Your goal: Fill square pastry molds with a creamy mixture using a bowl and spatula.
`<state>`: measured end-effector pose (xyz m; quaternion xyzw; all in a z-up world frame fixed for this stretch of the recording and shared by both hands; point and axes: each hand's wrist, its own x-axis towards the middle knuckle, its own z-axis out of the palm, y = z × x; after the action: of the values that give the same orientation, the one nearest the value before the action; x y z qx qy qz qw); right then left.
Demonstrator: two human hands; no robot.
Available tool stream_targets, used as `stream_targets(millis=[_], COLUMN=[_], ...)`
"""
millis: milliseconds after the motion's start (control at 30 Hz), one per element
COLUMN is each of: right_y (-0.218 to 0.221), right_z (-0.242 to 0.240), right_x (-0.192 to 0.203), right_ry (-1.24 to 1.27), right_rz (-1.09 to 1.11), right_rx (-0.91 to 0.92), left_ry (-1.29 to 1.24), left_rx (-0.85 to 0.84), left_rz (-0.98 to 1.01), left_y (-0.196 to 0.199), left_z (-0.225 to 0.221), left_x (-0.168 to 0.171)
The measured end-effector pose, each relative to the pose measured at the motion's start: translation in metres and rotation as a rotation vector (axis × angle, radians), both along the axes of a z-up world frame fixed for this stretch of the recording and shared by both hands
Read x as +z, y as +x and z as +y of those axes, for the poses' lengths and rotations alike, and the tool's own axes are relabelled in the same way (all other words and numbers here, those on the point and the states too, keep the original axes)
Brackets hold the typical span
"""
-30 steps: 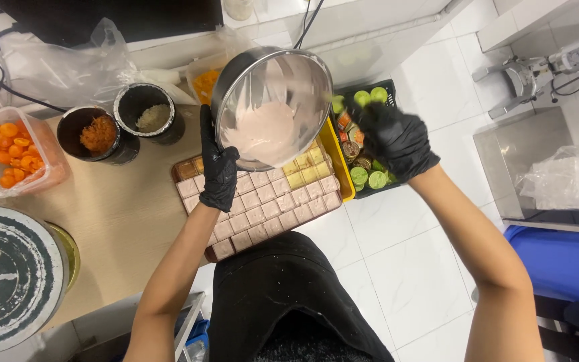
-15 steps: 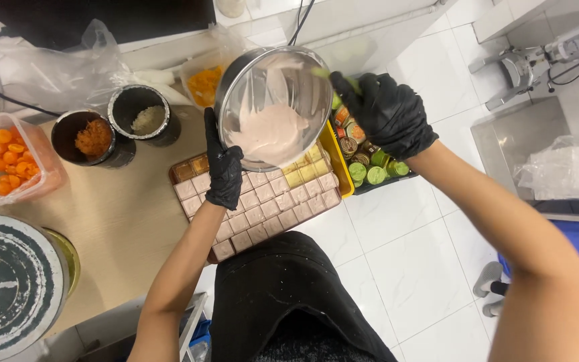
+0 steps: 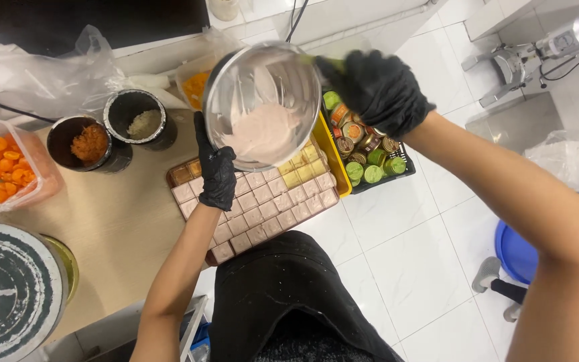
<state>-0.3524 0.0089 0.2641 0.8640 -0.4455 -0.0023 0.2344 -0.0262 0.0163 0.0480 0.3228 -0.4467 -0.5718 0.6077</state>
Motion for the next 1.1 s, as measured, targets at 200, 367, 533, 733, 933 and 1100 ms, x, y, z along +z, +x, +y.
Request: stream_targets(millis=[200,367,533,733,933,1100], right_y=[-0.004,0.003,0.008,0.029,0.012,0.008], right_z=[0.059,0.05,0.034,0.026,0.017,0.019], right_x=[-0.053,-0.027,-0.074,-0.061,-0.079,-0.072], right_ry=[0.451,0.329,0.335,0.381,0.661,0.574], right_rz=[-0.205,-0.437,-0.813,-1.117,-1.123,-1.122], right_rx=[-0.289,-0.377,-0.36,0.005,-0.374,-0.08], left_ry=[-0.081,0.142,0.132,0.478,0.165,0.114], left_rx=[0.121,0.083,0.048,0.013,-0.098,-0.349], left_rz=[0.013,0.062,0.04,0.112,0.033,-0.343], left_y=[0.002,0.011,0.019,0.029,0.062,0.083], left_z=[-0.004,-0.006,-0.006,-0.009,-0.018,-0.029], left_x=[-0.005,-0.012,-0.005,-0.034,-0.091,-0.027])
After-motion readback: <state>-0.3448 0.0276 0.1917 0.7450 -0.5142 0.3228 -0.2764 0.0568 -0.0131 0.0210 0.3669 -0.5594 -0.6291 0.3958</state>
